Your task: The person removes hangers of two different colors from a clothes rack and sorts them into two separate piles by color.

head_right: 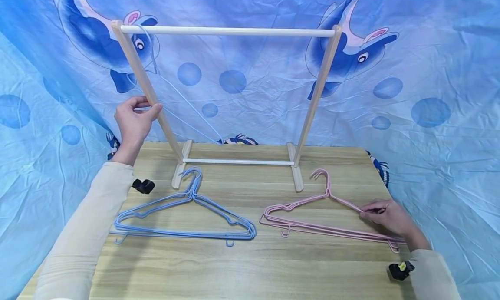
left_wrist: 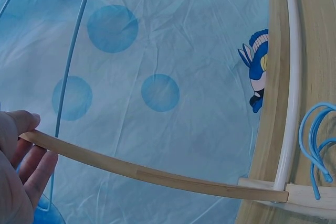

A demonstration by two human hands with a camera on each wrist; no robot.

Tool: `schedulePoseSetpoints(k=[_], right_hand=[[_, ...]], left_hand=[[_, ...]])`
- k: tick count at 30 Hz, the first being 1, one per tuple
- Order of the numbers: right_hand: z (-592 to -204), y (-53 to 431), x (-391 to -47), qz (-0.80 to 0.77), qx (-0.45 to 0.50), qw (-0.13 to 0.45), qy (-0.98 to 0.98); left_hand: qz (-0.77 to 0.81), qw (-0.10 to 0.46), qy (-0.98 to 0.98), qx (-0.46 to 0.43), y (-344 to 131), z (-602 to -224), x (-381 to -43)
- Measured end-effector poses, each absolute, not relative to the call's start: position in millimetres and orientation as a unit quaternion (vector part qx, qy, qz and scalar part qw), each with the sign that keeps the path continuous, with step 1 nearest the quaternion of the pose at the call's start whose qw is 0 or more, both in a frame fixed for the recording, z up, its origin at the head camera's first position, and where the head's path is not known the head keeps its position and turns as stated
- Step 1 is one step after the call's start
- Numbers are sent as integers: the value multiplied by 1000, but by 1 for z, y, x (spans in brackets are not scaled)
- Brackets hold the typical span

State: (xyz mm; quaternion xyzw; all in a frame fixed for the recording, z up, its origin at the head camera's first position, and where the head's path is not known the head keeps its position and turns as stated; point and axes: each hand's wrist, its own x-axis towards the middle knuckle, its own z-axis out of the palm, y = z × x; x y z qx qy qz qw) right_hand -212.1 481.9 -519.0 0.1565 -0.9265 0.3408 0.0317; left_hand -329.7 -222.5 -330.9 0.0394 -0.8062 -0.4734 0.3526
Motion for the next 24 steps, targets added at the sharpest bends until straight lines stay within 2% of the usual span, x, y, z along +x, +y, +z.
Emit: schedulePoseSetpoints(k=[6, 13, 20, 24], right_hand=[[-519, 479, -211, 325, 128, 28, -937], [-495, 463, -211, 319, 129, 36, -938], [-456, 421, -222, 293, 173, 47, -939], [-431, 387, -230, 302, 187, 91, -930]], left_hand=[[-469, 351, -809, 40, -223, -330, -330], [-471, 350, -809, 39, -223, -330, -331], [-478, 350, -805, 33, -223, -330, -332], [-481, 352, -802, 33, -224, -331, -332]])
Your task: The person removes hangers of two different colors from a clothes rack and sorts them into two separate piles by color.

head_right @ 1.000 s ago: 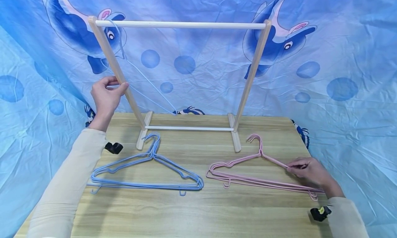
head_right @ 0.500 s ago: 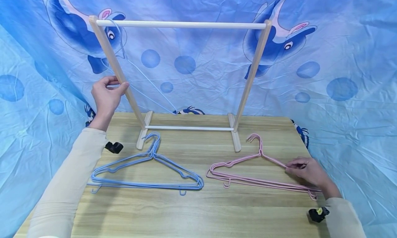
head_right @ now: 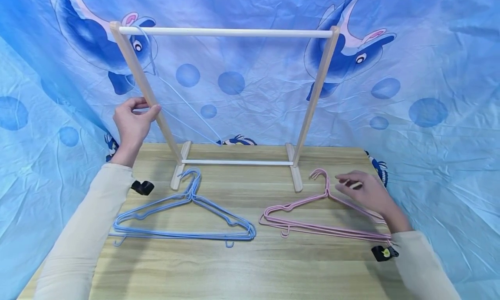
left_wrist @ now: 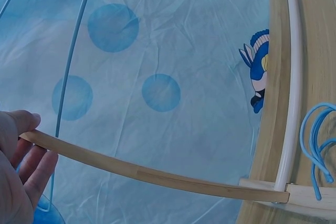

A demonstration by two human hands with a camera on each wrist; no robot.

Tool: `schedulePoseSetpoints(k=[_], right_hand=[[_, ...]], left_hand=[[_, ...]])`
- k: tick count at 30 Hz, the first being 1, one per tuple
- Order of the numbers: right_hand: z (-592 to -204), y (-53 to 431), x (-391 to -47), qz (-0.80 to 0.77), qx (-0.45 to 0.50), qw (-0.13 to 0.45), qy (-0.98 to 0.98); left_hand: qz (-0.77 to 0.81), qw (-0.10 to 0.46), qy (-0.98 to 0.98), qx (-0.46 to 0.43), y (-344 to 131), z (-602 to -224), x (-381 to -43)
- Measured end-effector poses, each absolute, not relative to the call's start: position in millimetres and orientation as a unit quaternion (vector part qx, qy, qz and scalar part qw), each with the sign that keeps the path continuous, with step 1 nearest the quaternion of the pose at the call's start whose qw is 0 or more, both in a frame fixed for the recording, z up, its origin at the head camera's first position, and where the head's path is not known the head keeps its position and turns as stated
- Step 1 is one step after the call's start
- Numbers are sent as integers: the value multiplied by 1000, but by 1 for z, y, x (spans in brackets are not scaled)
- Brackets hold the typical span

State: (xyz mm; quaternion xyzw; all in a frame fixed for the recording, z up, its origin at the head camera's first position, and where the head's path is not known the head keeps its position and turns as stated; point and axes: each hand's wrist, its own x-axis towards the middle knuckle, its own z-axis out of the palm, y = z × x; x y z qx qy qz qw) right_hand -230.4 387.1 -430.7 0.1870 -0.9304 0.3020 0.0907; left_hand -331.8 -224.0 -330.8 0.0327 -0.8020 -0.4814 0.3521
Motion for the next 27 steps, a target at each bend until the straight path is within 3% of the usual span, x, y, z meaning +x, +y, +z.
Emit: schedulePoseSetpoints(k=[5, 11, 27], right_hand=[[-402, 346, -236, 335, 167, 165, -913], [-377, 302, -238, 371, 138, 212, -894], [-315, 203, -265, 421, 192, 190, -866]], left_hand=[[-483, 349, -802, 35, -224, -330, -331], [-483, 352, -801, 37, -224, -331, -332], [-485, 356, -798, 29, -226, -331, -333]])
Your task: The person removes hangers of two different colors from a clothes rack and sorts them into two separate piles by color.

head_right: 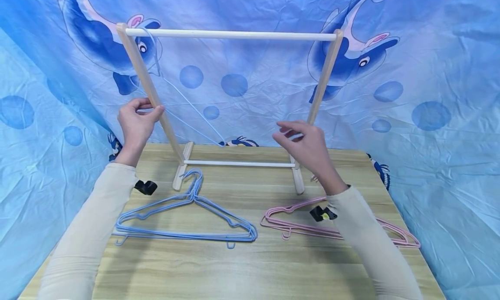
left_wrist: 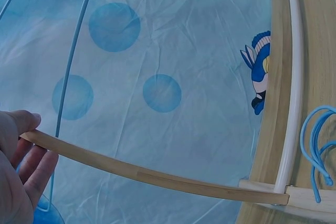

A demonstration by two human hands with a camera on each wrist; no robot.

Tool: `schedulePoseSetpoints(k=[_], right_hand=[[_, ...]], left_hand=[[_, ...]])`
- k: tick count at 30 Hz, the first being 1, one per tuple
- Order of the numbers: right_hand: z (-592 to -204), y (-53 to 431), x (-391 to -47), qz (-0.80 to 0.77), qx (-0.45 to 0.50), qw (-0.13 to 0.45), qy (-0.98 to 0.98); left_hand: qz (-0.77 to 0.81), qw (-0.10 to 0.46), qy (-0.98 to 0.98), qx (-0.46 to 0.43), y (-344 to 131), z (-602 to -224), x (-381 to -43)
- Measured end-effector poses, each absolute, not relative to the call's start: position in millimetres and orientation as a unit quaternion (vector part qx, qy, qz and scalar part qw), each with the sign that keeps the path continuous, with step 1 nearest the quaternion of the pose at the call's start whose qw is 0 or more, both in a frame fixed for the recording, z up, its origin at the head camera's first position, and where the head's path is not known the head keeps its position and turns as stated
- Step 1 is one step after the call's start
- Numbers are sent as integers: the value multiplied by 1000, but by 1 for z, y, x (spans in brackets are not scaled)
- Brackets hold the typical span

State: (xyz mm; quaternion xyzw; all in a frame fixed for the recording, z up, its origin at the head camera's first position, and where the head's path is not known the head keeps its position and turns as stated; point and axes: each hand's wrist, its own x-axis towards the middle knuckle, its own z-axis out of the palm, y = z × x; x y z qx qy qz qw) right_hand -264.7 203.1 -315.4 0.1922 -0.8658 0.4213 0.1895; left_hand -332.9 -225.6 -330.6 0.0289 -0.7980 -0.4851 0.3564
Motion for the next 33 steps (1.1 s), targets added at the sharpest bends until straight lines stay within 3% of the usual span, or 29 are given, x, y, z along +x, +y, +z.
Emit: schedulePoseSetpoints(k=[16, 33], right_hand=[[-271, 104, -286, 445, 277, 185, -831], [-279, 37, -307, 475, 277, 136, -824]], left_hand=[[-491, 358, -794, 22, -225, -330, -335], [-483, 364, -796, 23, -225, -330, -331]])
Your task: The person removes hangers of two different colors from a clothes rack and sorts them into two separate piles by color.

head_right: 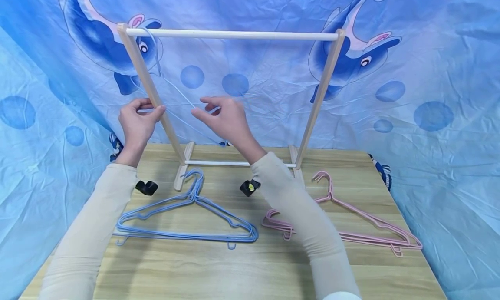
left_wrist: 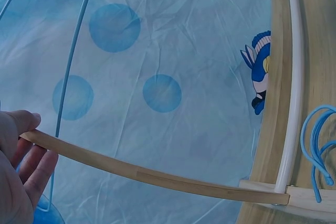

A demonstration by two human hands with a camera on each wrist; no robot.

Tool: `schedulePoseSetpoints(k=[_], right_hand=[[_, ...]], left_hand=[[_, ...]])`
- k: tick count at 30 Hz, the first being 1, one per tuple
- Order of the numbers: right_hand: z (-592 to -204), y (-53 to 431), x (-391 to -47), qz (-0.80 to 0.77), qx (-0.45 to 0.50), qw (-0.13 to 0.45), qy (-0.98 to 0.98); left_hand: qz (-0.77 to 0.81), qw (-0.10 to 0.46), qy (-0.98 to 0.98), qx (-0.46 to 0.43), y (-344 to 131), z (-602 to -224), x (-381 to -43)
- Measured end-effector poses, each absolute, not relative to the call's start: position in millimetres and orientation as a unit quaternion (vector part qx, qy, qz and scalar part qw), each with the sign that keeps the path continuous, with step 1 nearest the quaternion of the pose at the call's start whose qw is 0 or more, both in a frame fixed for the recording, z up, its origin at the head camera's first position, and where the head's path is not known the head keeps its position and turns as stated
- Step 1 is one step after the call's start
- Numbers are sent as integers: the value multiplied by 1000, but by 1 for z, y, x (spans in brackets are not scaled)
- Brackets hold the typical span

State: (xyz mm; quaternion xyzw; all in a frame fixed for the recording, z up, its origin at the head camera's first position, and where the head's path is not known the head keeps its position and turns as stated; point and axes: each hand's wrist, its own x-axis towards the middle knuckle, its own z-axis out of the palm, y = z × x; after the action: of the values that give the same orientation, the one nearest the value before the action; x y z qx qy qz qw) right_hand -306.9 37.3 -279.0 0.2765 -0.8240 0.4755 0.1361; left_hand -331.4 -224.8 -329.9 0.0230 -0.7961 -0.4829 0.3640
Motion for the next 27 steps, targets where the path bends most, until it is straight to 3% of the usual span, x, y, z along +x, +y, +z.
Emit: schedulePoseSetpoints(k=[17, 27], right_hand=[[-280, 13, -301, 441, 238, 163, -850], [-279, 14, -303, 464, 236, 229, -823]], left_hand=[[-482, 358, -799, 26, -225, -330, -332], [-480, 354, -802, 28, -225, -330, -330]])
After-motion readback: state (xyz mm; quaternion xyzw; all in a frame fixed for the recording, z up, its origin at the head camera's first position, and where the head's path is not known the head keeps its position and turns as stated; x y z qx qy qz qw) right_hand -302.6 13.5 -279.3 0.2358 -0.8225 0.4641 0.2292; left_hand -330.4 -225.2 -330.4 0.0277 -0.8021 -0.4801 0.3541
